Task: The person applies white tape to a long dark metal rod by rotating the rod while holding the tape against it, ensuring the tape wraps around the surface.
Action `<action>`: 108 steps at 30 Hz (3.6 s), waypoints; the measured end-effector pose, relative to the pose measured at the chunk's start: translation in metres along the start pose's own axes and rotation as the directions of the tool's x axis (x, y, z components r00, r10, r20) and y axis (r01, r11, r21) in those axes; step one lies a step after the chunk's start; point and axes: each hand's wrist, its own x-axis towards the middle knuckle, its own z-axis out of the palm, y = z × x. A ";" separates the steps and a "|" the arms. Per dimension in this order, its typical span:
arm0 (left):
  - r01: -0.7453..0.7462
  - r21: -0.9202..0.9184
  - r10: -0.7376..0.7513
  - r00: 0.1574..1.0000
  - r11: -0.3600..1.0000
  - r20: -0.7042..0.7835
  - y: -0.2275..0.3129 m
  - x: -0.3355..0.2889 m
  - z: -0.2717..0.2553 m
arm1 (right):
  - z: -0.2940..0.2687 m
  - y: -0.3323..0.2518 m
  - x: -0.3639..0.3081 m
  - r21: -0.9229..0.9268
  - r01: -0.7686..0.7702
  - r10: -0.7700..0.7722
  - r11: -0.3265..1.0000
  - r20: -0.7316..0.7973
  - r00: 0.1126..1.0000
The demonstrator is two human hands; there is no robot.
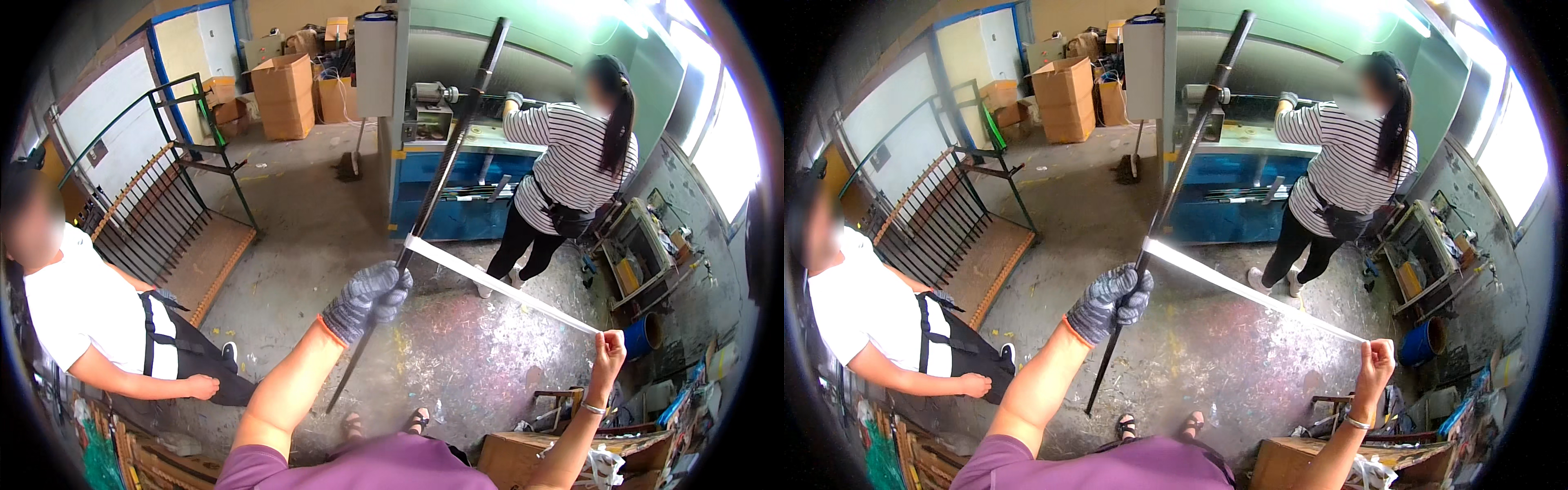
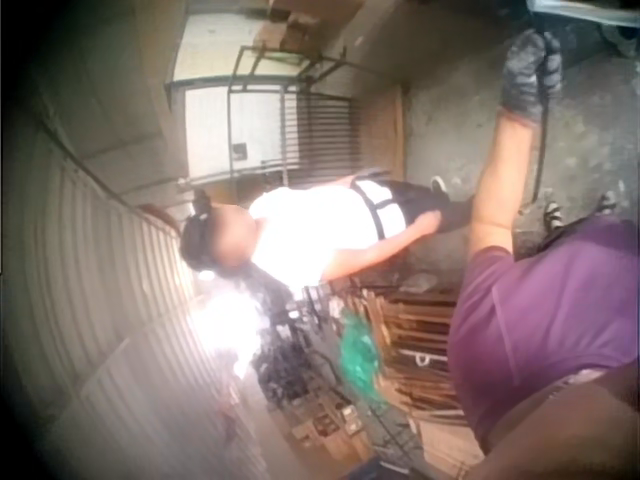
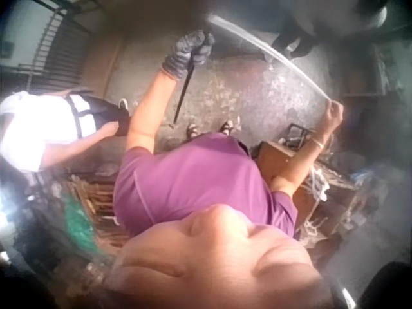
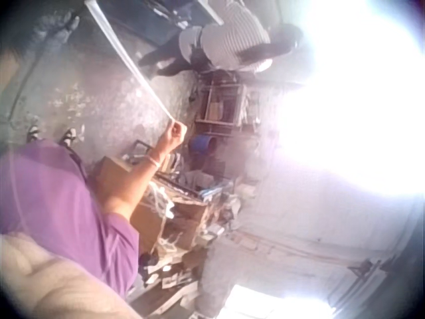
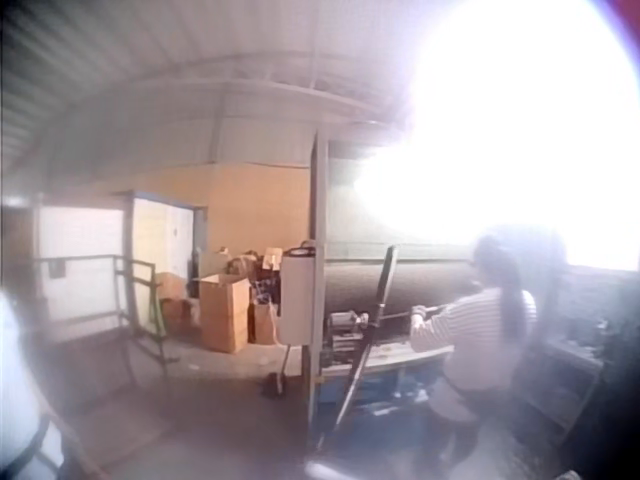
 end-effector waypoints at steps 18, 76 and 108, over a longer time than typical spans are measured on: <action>-0.012 -0.054 0.003 0.986 0.998 -0.169 -0.001 0.004 -0.026 | -0.027 0.013 0.005 -0.086 -0.046 0.050 0.995 0.041 0.998; 0.322 0.777 -0.453 0.666 -0.541 -0.592 -0.234 -0.085 -0.185 | -0.262 0.036 -0.185 -0.918 -0.394 0.401 -0.041 -0.377 0.835; 0.824 0.555 -0.462 0.538 0.113 -0.705 -0.333 -0.232 -0.286 | -0.053 0.163 -0.716 0.016 -0.966 0.936 -0.258 0.252 -0.246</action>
